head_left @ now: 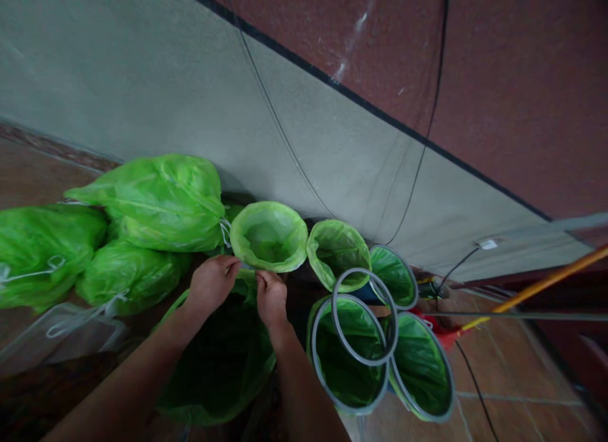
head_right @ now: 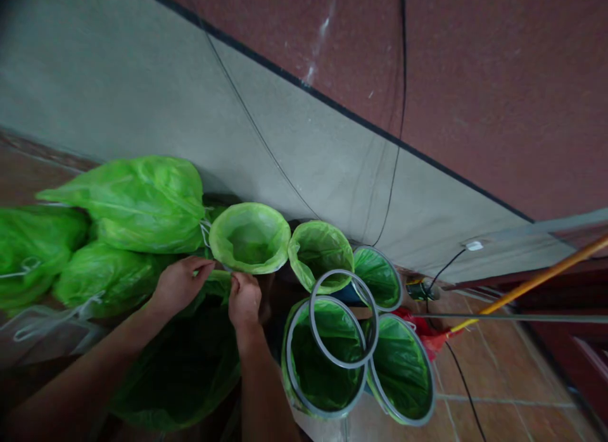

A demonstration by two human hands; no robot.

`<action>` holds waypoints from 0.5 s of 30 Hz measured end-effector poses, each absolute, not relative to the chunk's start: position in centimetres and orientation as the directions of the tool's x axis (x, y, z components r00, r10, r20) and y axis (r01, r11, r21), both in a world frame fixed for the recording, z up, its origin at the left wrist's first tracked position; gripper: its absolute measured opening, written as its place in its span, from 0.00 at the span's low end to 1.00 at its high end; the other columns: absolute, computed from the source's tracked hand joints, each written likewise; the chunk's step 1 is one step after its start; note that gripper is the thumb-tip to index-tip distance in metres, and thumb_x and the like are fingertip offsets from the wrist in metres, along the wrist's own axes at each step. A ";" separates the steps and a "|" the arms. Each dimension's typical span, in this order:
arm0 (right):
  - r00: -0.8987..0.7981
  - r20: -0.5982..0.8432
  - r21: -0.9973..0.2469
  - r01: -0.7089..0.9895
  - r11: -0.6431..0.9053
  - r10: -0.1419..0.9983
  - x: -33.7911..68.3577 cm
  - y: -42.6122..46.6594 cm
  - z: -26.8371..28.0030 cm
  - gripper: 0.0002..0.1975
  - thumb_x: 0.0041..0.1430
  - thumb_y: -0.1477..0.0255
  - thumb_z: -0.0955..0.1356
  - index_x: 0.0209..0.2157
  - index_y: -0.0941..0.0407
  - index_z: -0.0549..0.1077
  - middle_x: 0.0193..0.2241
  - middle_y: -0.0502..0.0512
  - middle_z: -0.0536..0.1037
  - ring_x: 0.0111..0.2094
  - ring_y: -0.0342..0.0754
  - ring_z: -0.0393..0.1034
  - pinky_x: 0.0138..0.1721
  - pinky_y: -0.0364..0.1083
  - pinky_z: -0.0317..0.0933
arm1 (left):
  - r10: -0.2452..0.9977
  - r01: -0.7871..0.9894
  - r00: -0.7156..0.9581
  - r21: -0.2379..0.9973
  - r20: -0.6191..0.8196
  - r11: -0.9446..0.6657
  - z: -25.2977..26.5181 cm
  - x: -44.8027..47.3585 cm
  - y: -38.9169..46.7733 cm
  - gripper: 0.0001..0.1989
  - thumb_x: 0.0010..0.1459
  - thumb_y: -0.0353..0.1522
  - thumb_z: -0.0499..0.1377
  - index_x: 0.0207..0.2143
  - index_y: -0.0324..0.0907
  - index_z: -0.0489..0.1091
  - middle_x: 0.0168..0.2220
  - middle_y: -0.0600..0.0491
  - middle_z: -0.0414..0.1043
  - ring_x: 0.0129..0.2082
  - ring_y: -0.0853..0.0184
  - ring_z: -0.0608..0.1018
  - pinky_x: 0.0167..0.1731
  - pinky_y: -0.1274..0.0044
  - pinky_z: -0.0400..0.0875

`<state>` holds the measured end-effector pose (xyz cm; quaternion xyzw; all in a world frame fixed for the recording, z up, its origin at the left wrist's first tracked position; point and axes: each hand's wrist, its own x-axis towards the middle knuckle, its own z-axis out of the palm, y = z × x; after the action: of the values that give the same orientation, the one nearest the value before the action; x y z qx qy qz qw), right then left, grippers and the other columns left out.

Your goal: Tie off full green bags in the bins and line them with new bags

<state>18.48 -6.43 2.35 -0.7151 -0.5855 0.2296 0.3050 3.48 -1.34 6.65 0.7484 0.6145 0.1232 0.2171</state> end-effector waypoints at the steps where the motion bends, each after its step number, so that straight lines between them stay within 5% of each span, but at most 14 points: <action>1: 0.189 0.018 -0.695 0.708 -0.124 0.982 18.2 -6.3 2.3 0.14 0.66 0.76 0.62 0.42 0.54 0.80 0.42 0.54 0.83 0.45 0.46 0.76 0.51 0.43 0.65 | 0.960 0.861 0.258 0.477 -0.109 -0.178 6.3 3.3 -0.7 0.18 0.65 0.37 0.49 0.44 0.44 0.78 0.46 0.48 0.81 0.46 0.60 0.80 0.47 0.73 0.71; 6: 0.157 -0.007 -0.667 0.735 -0.121 0.988 17.7 -6.2 1.3 0.14 0.65 0.76 0.64 0.45 0.53 0.79 0.43 0.54 0.82 0.46 0.46 0.76 0.51 0.43 0.65 | 0.864 0.830 0.445 0.471 -0.235 -0.299 3.6 1.9 0.8 0.15 0.62 0.34 0.52 0.42 0.49 0.79 0.44 0.53 0.82 0.45 0.62 0.81 0.47 0.75 0.71; 15: 0.101 -0.103 -0.527 0.838 -0.141 0.989 18.2 -6.6 1.1 0.14 0.65 0.75 0.65 0.50 0.52 0.76 0.45 0.54 0.81 0.46 0.48 0.76 0.49 0.44 0.65 | 0.864 0.860 0.428 0.413 -0.267 -0.299 2.0 0.0 0.0 0.15 0.61 0.33 0.53 0.45 0.43 0.77 0.46 0.46 0.81 0.46 0.58 0.81 0.49 0.72 0.71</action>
<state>18.18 -6.59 1.12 -0.7220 -0.6329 0.2214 0.1708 0.00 0.04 1.99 0.8058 0.5349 0.0032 0.2542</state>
